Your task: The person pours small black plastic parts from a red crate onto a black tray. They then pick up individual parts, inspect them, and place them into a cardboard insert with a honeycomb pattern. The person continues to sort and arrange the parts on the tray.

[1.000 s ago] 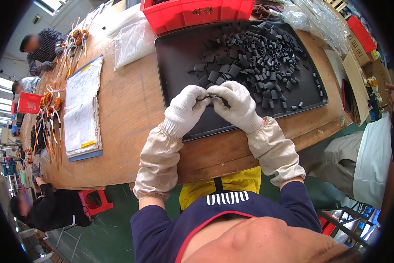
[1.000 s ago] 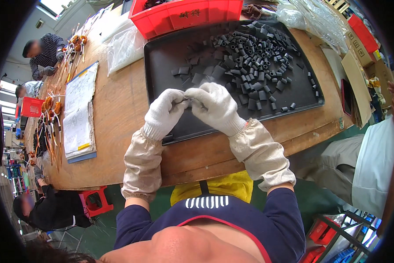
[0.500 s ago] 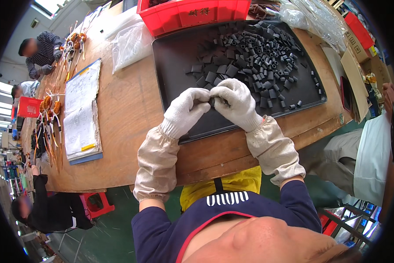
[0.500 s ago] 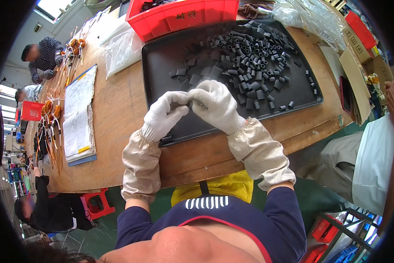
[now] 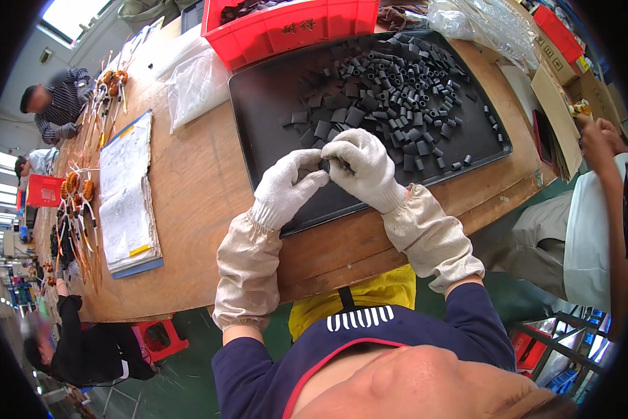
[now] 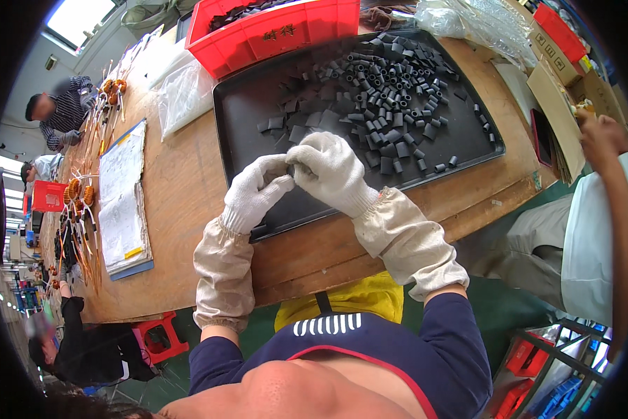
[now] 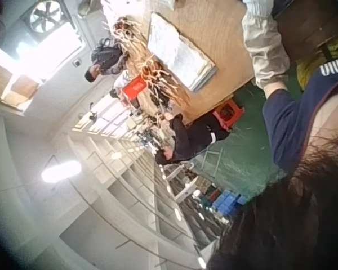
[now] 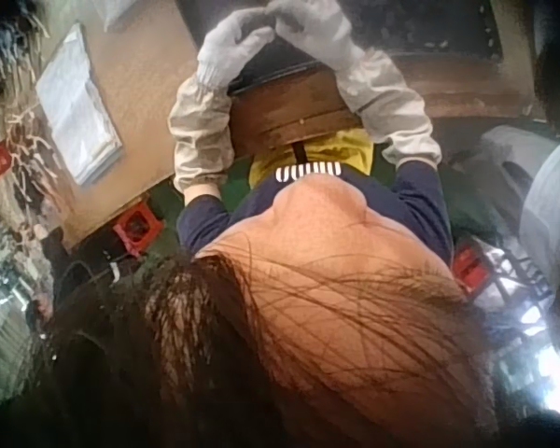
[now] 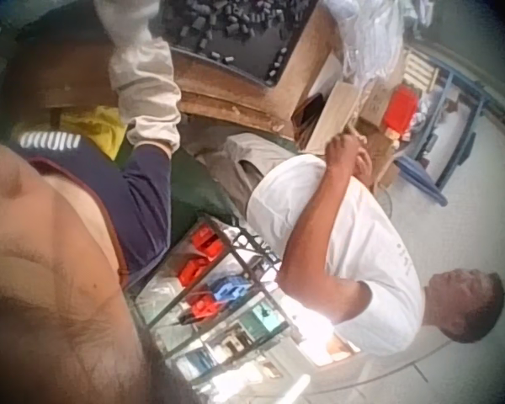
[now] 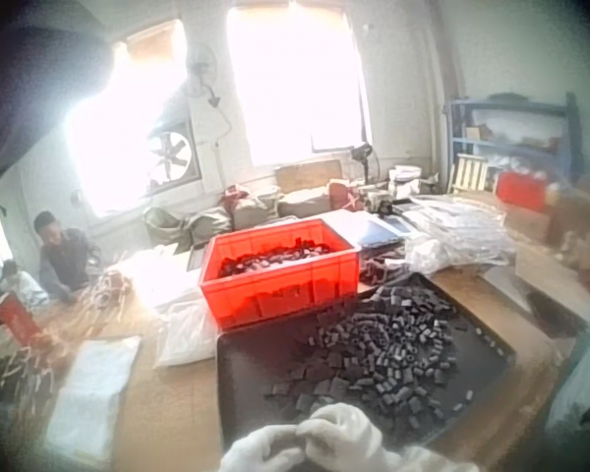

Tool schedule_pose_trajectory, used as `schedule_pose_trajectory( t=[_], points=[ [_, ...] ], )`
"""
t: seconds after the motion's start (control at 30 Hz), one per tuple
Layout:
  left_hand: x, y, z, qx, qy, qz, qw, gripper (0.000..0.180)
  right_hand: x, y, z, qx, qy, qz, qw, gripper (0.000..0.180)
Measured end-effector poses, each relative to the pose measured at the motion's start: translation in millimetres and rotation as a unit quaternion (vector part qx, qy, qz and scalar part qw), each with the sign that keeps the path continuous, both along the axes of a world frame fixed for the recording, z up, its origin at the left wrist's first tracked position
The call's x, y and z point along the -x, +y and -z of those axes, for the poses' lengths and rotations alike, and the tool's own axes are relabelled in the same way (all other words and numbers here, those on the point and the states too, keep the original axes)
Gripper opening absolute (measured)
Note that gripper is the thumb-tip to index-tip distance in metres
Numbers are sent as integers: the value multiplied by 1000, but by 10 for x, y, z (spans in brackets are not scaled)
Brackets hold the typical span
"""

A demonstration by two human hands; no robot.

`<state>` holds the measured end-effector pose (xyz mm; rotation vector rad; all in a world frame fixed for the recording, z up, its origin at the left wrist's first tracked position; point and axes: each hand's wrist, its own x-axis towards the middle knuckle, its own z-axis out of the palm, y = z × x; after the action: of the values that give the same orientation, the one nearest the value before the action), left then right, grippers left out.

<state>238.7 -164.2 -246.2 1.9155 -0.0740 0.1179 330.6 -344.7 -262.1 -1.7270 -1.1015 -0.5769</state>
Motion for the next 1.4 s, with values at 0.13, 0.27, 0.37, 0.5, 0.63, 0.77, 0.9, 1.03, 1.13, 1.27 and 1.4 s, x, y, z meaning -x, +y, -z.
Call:
schedule_pose_trajectory(
  t=[0.13,0.27,0.37,0.5,0.63,0.77,0.9,1.03,1.13,1.27,1.4],
  points=[
    [3,-28,-18,-10,11,2,1000,37,-10,3,5,-3,-8,7,1000,29],
    [11,-24,-35,4,43,-2,999,36,-4,-4,9,0,-8,4,1000,30],
    [15,-27,11,40,53,-8,998,36,7,7,-3,-7,-6,7,1000,30],
    [-6,-45,39,60,64,-10,996,37,0,-13,-9,3,-13,7,1000,30],
    [11,-43,19,38,24,3,999,37,-2,-19,3,14,-17,13,1000,32],
    [15,-37,45,21,11,-1,1000,35,-9,-10,24,23,-12,10,1000,31],
    [0,-45,-2,0,17,-18,1000,28,-8,-10,-17,-1,13,3,1000,30],
    [-9,10,28,-48,-28,-67,996,24,-1,-25,-13,-30,112,-16,993,30],
    [-18,44,91,-127,-133,-100,978,17,0,-18,-29,-15,82,-5,996,30],
    [-48,48,60,-301,-205,-148,920,17,-1,-21,-70,62,33,46,996,29],
    [-54,22,11,-314,-220,-81,920,21,-12,0,-13,58,-19,39,997,28]
  ],
)
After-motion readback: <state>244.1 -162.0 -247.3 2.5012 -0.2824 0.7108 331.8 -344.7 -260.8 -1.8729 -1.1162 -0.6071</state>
